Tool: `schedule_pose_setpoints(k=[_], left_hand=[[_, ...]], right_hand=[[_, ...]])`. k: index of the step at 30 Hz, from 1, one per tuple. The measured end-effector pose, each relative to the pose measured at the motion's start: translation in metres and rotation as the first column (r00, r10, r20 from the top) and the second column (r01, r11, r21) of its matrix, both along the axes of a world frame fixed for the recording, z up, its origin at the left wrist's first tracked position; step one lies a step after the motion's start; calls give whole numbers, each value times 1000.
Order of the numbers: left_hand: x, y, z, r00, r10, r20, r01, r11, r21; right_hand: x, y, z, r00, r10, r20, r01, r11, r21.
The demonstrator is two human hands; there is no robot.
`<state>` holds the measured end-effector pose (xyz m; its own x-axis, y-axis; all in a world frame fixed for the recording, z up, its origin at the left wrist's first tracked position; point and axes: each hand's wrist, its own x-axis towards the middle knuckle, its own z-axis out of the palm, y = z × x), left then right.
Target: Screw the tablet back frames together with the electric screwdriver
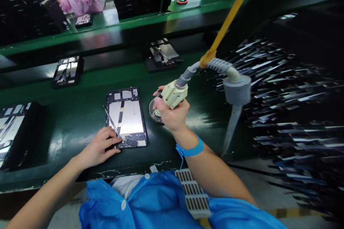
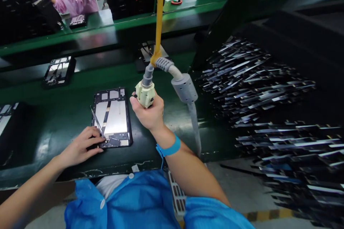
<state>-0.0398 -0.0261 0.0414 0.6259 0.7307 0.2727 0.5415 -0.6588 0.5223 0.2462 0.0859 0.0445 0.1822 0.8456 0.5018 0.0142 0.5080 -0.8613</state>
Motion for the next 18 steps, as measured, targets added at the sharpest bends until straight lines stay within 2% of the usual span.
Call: schedule_pose_setpoints(k=[4,7,11,18], left_hand=[[4,0,0,997,-5,79,6,1000,-16],[8,-8,-13,994,16,108,-30,992,123],[10,-15,-31,998,15,66,-35,947,320],[12,-15,-35,1000,7,-19,1,926,377]], right_hand=[[0,-1,1,1000,13,-1,-13,1000,-6],[0,-2,1,1000,5,5,-5,1000,2],[1,-3,1,1000,-2,8,2,1000,7],[1,-4,5,1000,-15,15,15,1000,11]])
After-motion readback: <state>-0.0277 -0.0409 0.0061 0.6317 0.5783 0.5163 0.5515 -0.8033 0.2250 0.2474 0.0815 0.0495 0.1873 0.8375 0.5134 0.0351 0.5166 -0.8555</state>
